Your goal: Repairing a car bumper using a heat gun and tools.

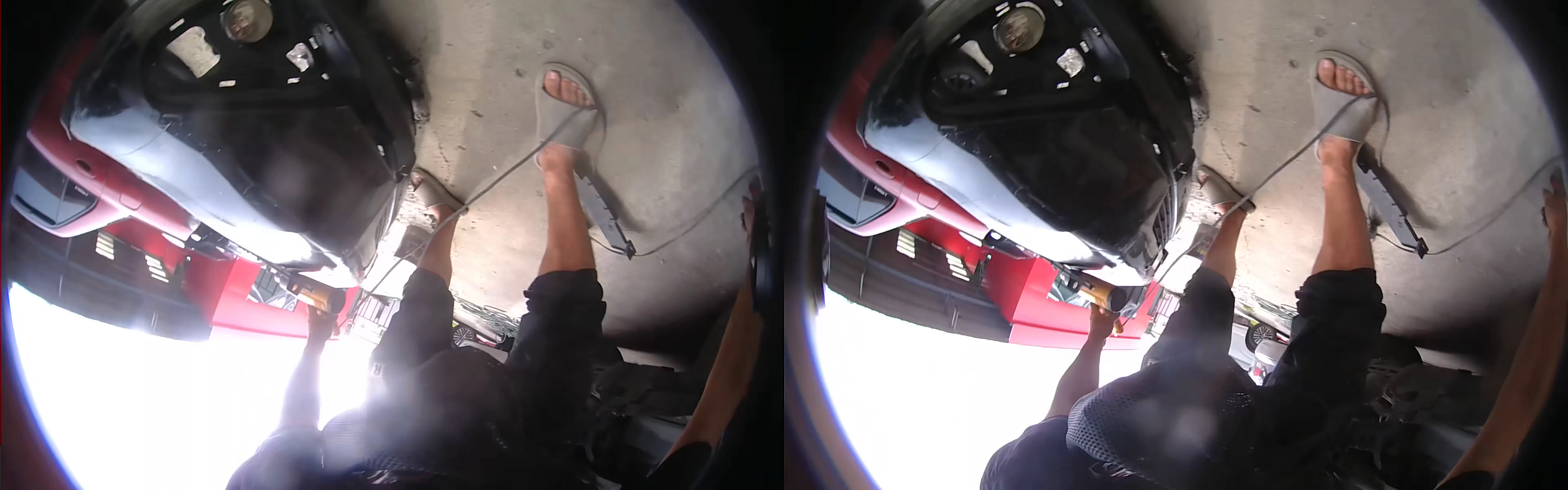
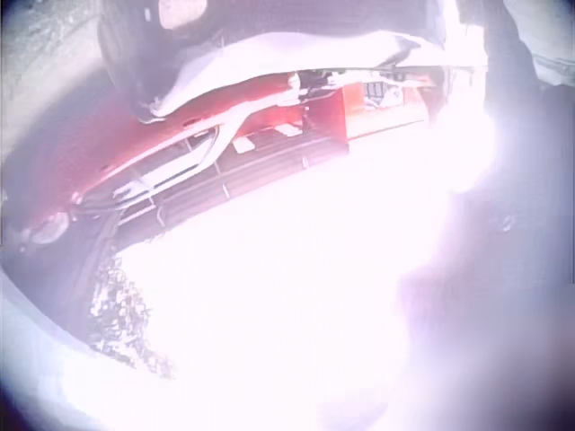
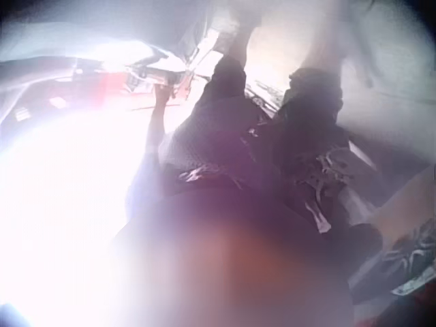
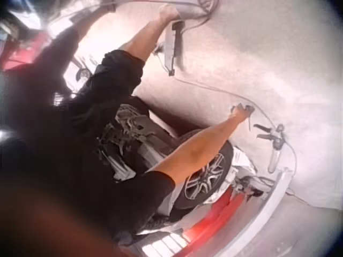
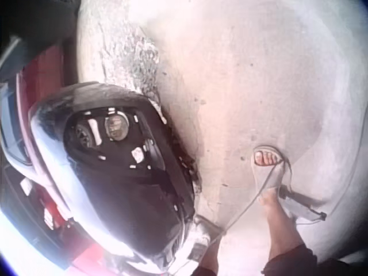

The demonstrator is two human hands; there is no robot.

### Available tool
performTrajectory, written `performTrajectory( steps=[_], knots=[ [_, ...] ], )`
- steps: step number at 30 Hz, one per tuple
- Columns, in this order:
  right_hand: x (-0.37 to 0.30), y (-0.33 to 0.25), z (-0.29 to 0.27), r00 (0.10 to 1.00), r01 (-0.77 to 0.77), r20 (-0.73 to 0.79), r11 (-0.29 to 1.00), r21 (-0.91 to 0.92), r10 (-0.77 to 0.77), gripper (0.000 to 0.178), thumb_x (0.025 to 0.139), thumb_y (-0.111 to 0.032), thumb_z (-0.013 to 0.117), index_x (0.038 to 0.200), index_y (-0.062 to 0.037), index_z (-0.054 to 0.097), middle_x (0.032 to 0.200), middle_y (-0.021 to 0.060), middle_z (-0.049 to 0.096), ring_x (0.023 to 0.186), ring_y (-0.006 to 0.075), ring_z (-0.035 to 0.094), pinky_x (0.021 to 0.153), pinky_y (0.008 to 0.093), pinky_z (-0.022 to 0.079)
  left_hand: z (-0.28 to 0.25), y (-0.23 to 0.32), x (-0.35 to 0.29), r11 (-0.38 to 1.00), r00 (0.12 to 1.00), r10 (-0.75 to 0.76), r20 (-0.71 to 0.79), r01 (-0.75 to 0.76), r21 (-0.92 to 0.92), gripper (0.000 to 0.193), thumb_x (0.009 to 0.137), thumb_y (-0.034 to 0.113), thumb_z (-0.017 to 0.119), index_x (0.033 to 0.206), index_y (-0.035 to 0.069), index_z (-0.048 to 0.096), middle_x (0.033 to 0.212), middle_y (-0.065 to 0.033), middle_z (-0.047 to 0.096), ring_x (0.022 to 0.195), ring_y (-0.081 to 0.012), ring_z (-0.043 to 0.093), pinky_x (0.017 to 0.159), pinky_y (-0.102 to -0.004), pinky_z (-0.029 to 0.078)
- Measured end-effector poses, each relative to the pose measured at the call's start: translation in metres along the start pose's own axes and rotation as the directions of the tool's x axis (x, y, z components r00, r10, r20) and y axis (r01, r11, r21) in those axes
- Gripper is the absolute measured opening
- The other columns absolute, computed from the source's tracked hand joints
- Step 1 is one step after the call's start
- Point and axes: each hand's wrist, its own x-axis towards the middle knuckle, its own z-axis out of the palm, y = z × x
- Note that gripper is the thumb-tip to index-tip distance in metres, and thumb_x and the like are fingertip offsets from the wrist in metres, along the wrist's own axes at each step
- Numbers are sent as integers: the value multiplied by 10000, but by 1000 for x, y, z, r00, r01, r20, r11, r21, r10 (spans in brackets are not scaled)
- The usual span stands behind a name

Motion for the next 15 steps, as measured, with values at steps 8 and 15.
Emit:
performTrajectory(
  steps=[8,15],
  knots=[
    [-14,-210,43,993,-61,110,980,188,40,556,969,-212,410,1504,-144,279,1479,85,382,1289,218,408,1068,400,281,-87,-3,-50,990,957,81,-279,-44,135,696,746,60,642,1342,35,284,1131,-203,566,1086,-366,568,896,-449,472],
    [-6,-232,-23,995,-81,79,966,244,63,551,979,-220,439,1503,-132,291,1442,111,416,1179,194,485,968,357,368,-70,-60,-13,929,844,352,-406,-261,262,594,818,237,682,1280,25,374,1188,-230,525,1103,-412,546,917,-504,451]
  ],
)
